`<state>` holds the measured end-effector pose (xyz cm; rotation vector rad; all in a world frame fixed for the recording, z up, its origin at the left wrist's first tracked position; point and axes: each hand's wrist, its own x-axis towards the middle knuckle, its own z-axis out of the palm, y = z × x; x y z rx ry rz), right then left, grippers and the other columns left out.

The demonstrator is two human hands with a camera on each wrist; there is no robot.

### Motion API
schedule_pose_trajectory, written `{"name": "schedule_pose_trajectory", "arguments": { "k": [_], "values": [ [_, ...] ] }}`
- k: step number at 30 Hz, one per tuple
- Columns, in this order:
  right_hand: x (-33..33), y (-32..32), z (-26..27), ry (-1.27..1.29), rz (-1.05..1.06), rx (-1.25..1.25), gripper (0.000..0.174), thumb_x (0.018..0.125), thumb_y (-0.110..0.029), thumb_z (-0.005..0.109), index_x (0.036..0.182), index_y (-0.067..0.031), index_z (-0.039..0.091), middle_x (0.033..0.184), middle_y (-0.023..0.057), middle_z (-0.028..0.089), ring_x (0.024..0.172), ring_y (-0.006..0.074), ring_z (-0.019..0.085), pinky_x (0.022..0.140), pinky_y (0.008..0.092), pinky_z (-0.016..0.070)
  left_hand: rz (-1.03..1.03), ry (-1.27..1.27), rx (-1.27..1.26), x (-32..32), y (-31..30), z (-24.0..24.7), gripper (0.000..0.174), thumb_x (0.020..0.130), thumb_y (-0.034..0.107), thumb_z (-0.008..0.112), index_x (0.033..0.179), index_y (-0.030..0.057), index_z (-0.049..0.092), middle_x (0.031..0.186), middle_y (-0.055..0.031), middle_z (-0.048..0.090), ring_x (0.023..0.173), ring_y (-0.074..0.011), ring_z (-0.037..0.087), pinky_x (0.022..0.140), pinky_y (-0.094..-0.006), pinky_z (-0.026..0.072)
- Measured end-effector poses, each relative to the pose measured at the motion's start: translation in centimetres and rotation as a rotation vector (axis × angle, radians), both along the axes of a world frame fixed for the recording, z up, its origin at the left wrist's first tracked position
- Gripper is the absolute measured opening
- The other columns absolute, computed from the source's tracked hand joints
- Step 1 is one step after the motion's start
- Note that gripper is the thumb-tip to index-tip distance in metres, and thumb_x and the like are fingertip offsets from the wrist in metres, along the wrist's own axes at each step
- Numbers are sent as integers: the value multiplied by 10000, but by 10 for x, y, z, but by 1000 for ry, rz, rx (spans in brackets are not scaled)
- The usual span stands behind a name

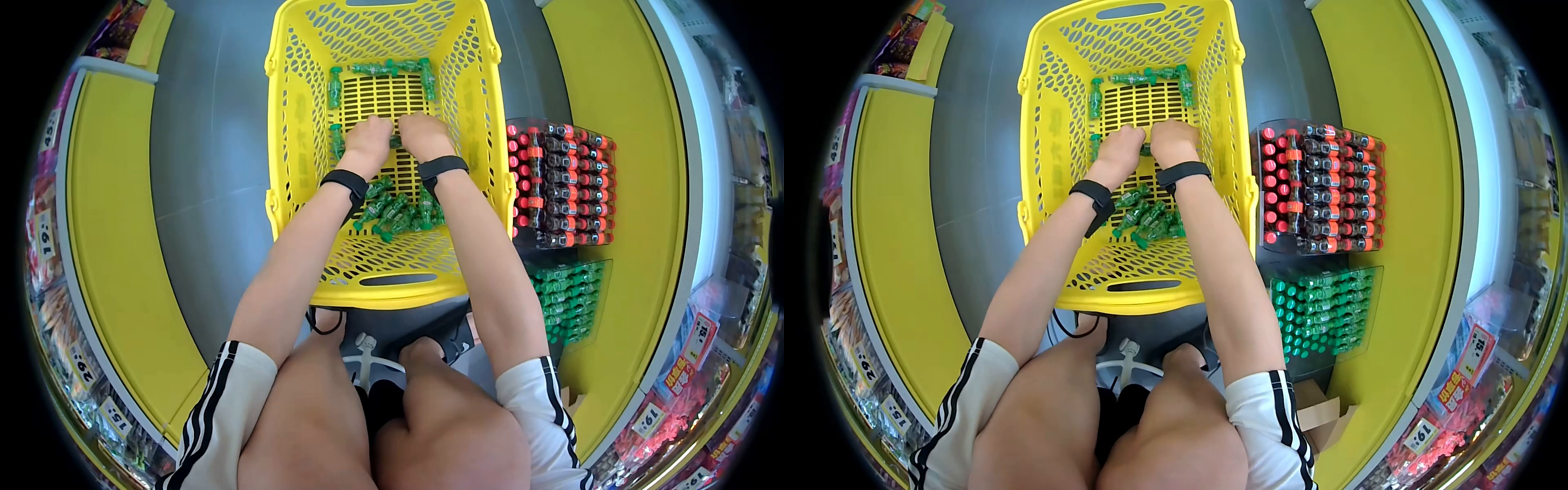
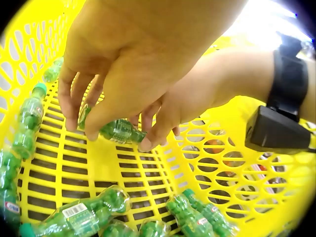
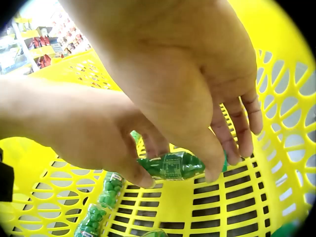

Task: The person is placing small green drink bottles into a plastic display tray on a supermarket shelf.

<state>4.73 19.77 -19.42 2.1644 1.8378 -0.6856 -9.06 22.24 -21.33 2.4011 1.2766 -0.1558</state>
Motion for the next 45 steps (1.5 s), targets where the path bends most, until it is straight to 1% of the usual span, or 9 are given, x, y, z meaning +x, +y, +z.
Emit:
{"name": "schedule_pose_trajectory", "arguments": {
  "k": [7, 9, 15, 18, 22, 24, 29, 41, 45],
  "values": [
    [-5, -30, 51, 13, 3, -42, 249, 986, -90, 624, 1108, -72, 840, 1183, 196, 814, 1088, 387, 795, 908, 501, 639, -120, -75, -16, -5, -17, 60, 173, 915, -54, 664, 1072, 13, 691, 1110, -228, 695, 1045, -458, 720, 891, -533, 600],
    [-5, -40, 64, -3, 2, -41, 253, 1046, -196, 650, 1169, -114, 856, 1248, 138, 820, 1122, 313, 806, 856, 444, 644, -258, -213, 47, -13, -19, 71, 205, 893, -55, 671, 1085, 18, 686, 1085, -215, 688, 1017, -451, 712, 864, -533, 586],
    [13, -89, 103, 5, 55, 367, 157, 966, -82, 612, 896, -61, 751, 911, 185, 759, 891, 369, 789, 739, 488, 637, -383, -348, 112, -17, -36, 119, 143, 962, 5, 583, 1071, -3, 675, 1030, -174, 653, 1018, -401, 692, 856, -492, 576],
    [17, -114, 131, 177, -48, 410, 191, 875, 15, 694, 1063, 40, 669, 1038, 284, 741, 1069, 487, 722, 883, 559, 598, -446, -401, 171, -18, -46, 140, 173, 952, 21, 600, 1095, -28, 684, 1037, -171, 657, 1003, -385, 700, 850, -473, 585],
    [12, -151, 173, 172, -143, 306, 222, 889, -15, 742, 1084, 32, 648, 1036, 279, 733, 1060, 477, 722, 895, 554, 586, -600, -340, 265, -22, -63, 178, 232, 869, -25, 651, 1095, -24, 702, 1053, -148, 672, 991, -364, 717, 838, -455, 597],
    [14, -172, 186, 219, -82, 470, 126, 917, 29, 691, 1018, 44, 617, 953, 241, 711, 918, 460, 739, 790, 545, 594, -632, -309, 285, -20, -74, 192, 238, 859, -20, 663, 1093, -16, 707, 1055, -141, 675, 994, -357, 720, 839, -451, 599],
    [28, -229, 230, 353, -278, 403, 278, 915, -26, 787, 1141, 21, 633, 1071, 217, 718, 957, 457, 723, 804, 524, 586, -736, -312, 259, -7, -100, 218, 315, 857, 17, 686, 1170, 8, 721, 1130, -107, 702, 1056, -309, 718, 913, -412, 597],
    [52, -370, 218, 380, -618, 447, 299, 939, 33, 755, 1218, -32, 669, 1118, 175, 727, 977, 445, 713, 794, 490, 570, -1076, -552, 257, 56, -189, 212, 326, 850, 112, 722, 1153, -8, 729, 1002, -51, 629, 936, -180, 664, 824, -307, 569],
    [56, -417, 210, 380, -732, 447, 301, 941, 62, 743, 1225, -27, 699, 1104, 185, 737, 917, 403, 740, 759, 457, 575, -1131, -654, 158, 76, -224, 203, 267, 943, 186, 713, 1207, 144, 704, 939, -21, 573, 885, -162, 656, 763, -294, 564]
  ]
}}
